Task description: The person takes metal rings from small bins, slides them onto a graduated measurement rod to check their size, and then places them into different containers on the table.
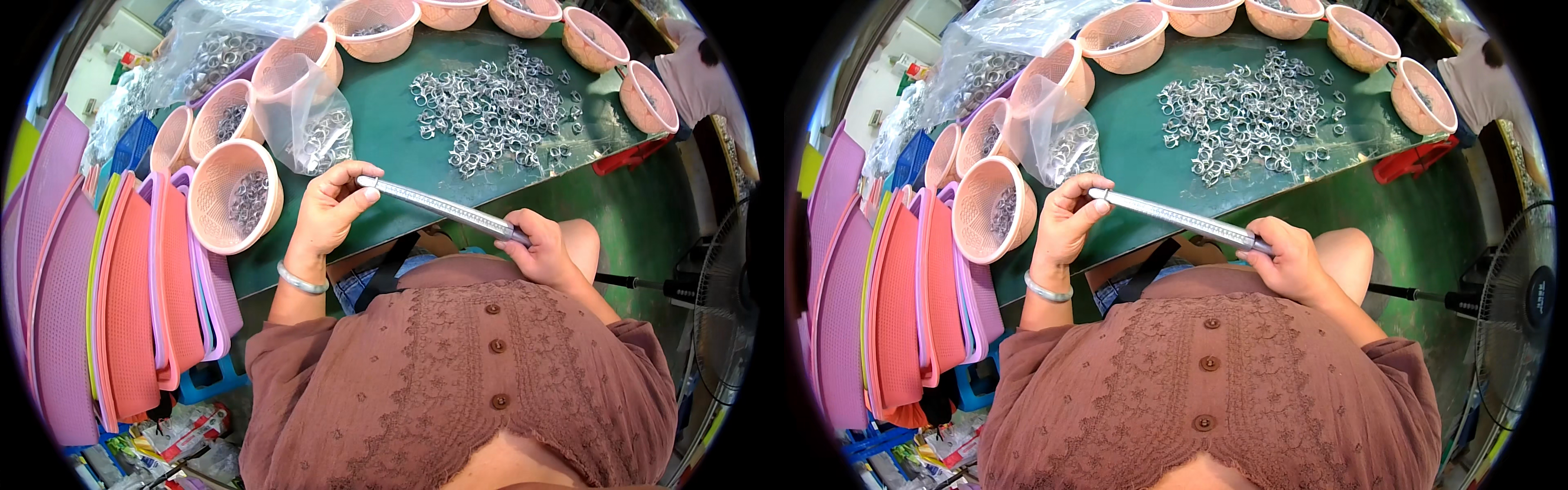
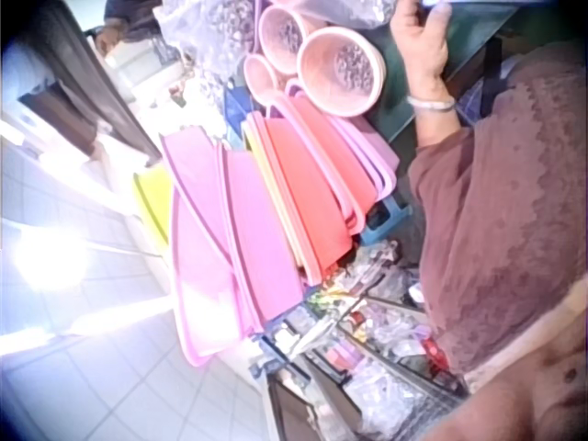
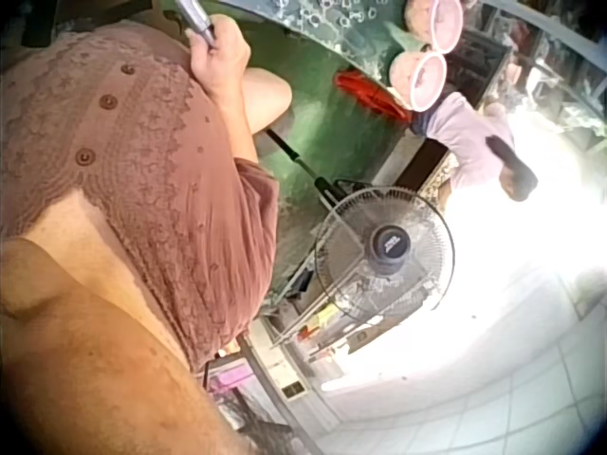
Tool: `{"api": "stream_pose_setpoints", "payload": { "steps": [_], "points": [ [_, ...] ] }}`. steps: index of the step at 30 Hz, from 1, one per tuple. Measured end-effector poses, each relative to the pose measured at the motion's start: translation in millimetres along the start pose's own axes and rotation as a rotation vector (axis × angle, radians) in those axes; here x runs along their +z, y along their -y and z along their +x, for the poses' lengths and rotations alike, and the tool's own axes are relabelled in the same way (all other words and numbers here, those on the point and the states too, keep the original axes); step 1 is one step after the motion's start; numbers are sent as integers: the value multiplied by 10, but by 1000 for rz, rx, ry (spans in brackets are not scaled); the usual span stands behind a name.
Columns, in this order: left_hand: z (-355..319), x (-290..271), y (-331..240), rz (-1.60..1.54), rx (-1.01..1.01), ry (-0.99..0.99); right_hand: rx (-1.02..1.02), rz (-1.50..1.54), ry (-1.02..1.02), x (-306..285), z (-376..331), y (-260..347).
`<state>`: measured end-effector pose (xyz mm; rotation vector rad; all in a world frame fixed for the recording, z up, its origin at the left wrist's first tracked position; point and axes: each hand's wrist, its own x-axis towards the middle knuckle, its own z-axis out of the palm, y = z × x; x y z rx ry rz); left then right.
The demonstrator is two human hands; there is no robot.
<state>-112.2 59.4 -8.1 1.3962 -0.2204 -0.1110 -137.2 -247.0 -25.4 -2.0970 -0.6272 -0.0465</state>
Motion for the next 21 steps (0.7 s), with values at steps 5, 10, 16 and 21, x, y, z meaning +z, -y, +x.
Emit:
{"api": "stream_pose_setpoints", "payload": {
  "steps": [5, 10, 16, 21],
  "points": [
    [-7, -18, 9, 21, 20, -1, 64, 95, 72, -33, 16, 64],
    [-4, -1, 22, 3, 36, -8, 130, 191, 155, -52, 22, 80],
    [0, 2, 14, 23, 8, -18, 171, 222, 180, -69, 16, 109],
    [2, 13, -13, 29, 2, -10, 5, 1, 41, -56, -9, 111]
  ]
}}
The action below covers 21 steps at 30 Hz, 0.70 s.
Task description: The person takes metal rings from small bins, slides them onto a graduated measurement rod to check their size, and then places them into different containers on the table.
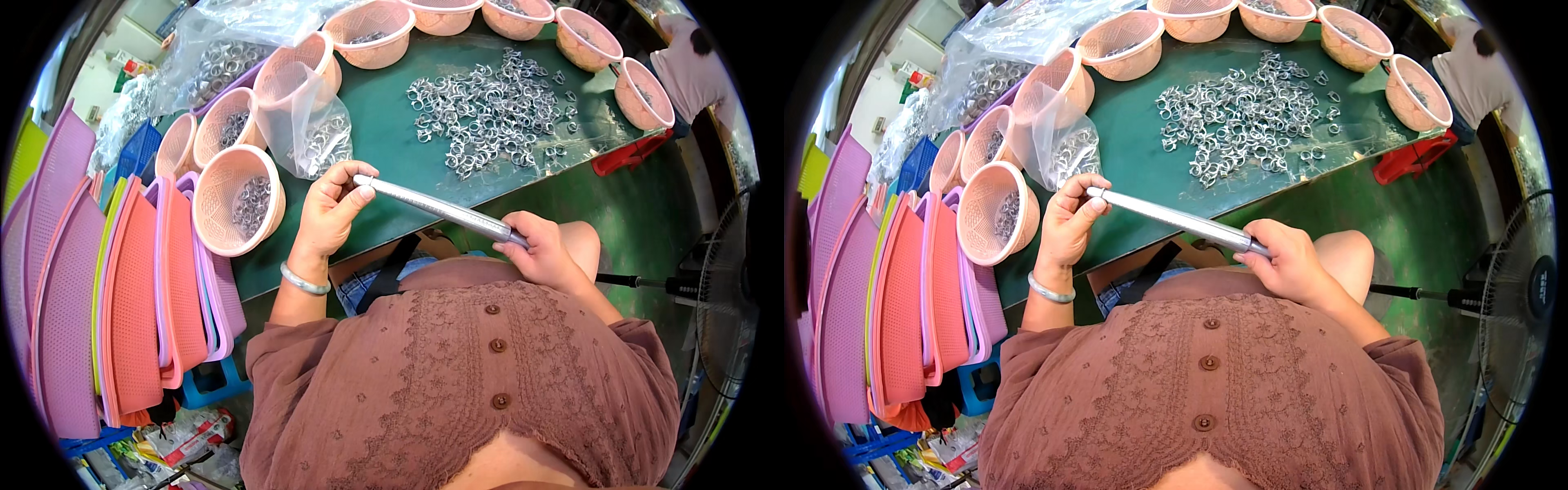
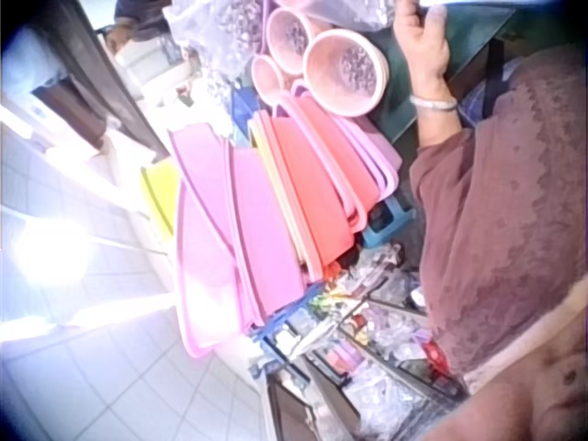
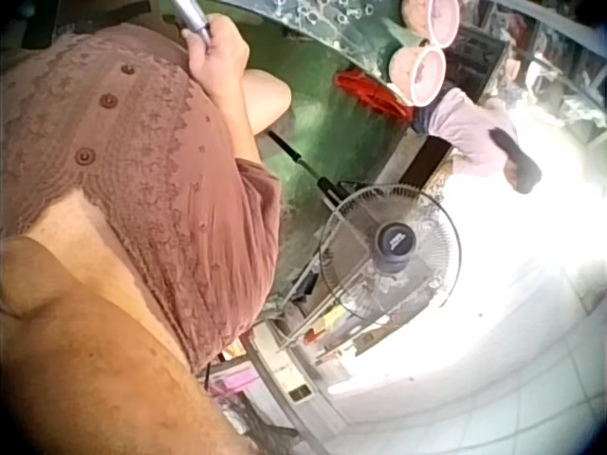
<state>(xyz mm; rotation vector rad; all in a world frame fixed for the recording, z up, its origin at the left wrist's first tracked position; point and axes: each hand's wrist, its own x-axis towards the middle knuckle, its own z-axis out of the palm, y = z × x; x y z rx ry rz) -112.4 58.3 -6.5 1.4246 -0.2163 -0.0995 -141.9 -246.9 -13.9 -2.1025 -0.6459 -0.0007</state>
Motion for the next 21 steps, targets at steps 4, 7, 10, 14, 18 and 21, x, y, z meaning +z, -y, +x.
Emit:
{"api": "stream_pose_setpoints", "payload": {
  "steps": [4, 7, 10, 14, 18, 21],
  "points": [
    [7, 15, 9, -28, -22, 5, -131, -220, -116, -33, 8, 29],
    [4, 74, -30, -30, -39, -30, -172, -306, -156, -51, 16, 52],
    [5, 181, -24, -75, -91, -45, -192, -353, -182, -50, 22, 52],
    [-16, 204, -10, -168, -144, -46, -184, -317, -199, -17, 12, 0],
    [-36, 230, -59, -182, -121, -52, -149, -207, -197, 21, 14, -46],
    [-22, 226, -73, -205, -143, -41, -136, -186, -187, 17, 7, -57]
  ]
}}
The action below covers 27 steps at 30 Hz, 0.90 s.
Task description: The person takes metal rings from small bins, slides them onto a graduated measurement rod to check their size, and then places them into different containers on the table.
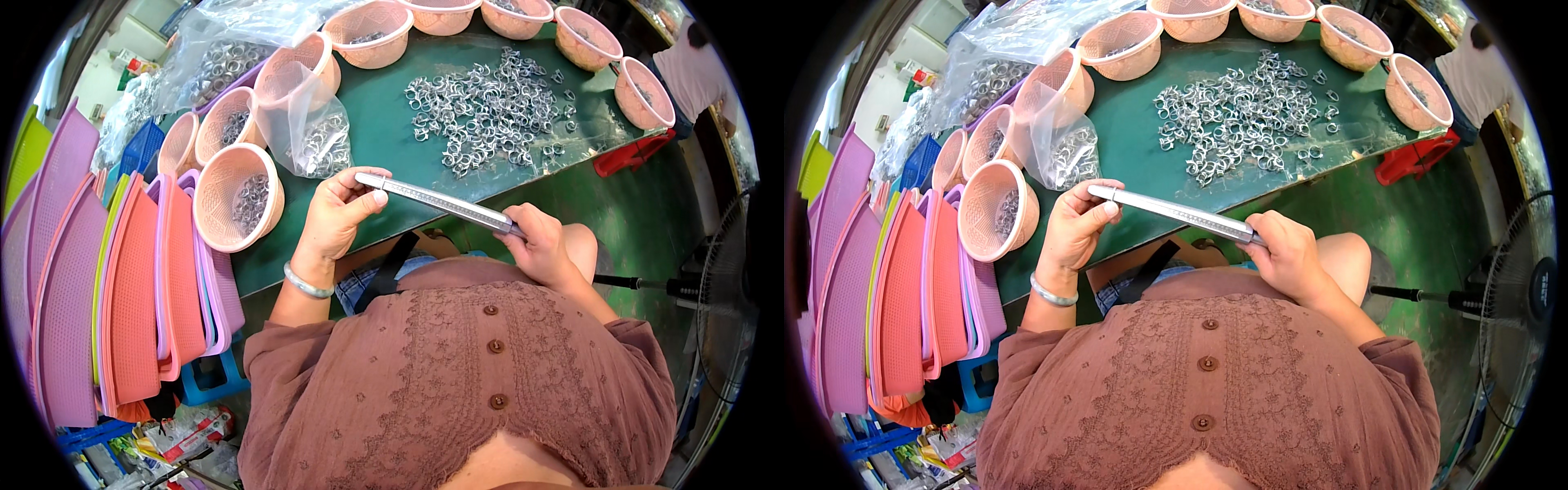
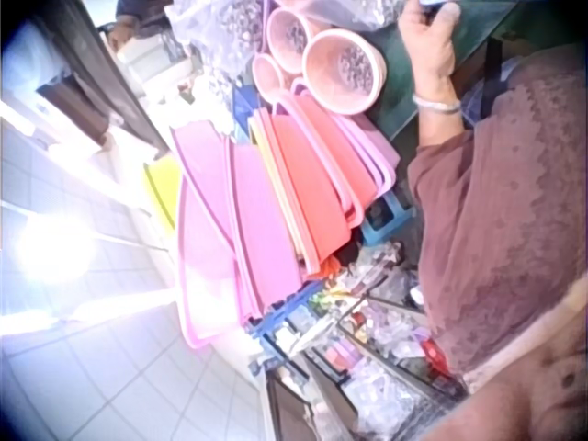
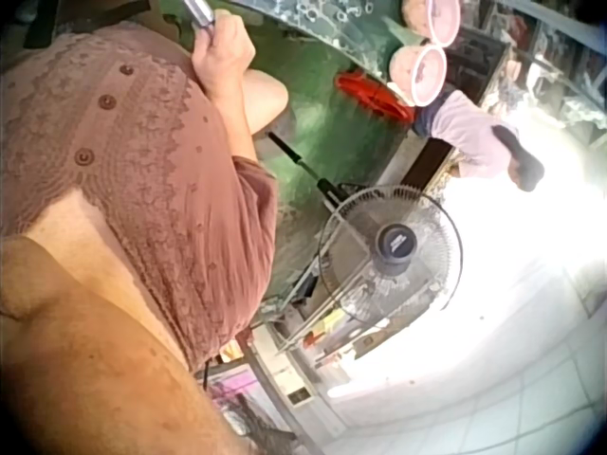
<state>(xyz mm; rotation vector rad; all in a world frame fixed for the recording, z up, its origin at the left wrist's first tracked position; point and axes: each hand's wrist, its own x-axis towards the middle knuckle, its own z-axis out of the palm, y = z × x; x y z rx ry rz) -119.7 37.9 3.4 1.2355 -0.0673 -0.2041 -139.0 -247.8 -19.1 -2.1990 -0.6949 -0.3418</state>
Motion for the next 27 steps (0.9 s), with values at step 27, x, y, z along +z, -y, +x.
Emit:
{"api": "stream_pose_setpoints", "payload": {
  "steps": [27],
  "points": [
    [97, -125, -13, -456, 9, -31, 272, 453, 105, 43, -24, -213]
  ]
}}
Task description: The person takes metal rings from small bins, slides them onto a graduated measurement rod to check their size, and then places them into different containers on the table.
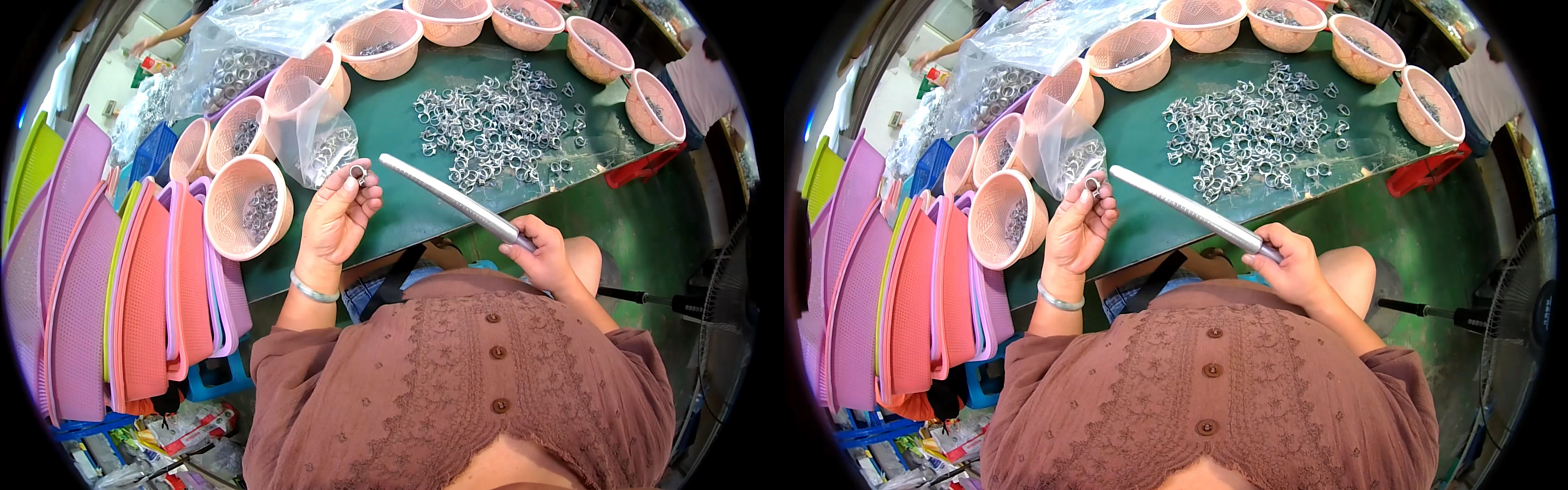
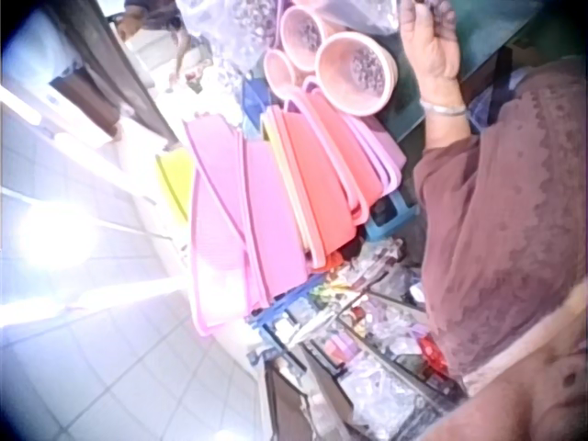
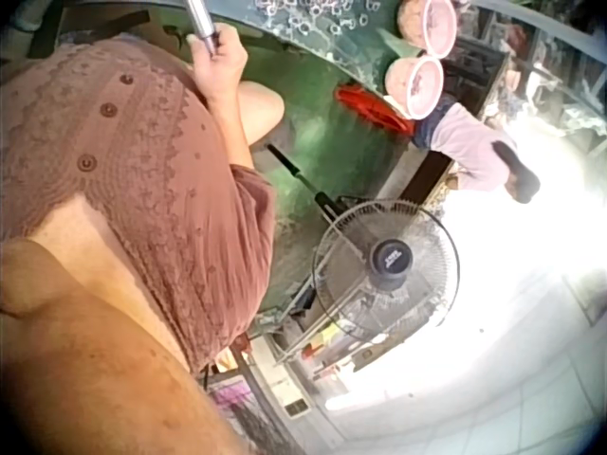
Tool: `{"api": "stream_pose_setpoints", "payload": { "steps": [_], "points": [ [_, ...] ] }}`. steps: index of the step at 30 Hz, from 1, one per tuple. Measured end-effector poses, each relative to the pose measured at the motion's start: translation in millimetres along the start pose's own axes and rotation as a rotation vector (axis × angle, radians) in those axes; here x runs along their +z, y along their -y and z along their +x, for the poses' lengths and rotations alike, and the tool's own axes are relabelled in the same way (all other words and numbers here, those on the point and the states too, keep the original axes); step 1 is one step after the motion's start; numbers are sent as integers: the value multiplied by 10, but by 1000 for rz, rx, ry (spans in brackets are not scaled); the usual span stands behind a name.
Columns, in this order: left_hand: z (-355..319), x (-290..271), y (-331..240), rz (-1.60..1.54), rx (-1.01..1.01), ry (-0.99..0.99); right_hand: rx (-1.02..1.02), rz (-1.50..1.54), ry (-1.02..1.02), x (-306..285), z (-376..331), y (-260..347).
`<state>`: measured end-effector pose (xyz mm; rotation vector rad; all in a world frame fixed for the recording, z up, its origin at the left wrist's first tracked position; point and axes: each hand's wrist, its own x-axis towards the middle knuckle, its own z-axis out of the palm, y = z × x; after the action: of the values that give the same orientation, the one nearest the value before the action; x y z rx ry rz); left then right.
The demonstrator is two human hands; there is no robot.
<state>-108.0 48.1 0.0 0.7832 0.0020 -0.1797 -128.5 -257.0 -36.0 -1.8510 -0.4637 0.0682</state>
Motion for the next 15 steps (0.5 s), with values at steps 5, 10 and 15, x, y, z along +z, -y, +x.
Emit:
{"api": "stream_pose_setpoints", "payload": {
  "steps": [5, 10, 15],
  "points": [
    [14, -35, 29, 77, 13, -38, 87, 34, 3, -7, -11, -108],
    [-19, -30, 84, 181, 43, -90, 162, 133, 18, 14, -16, -170],
    [-28, -71, 101, 204, 52, -112, 190, 148, 13, 20, -13, -178]
  ]
}}
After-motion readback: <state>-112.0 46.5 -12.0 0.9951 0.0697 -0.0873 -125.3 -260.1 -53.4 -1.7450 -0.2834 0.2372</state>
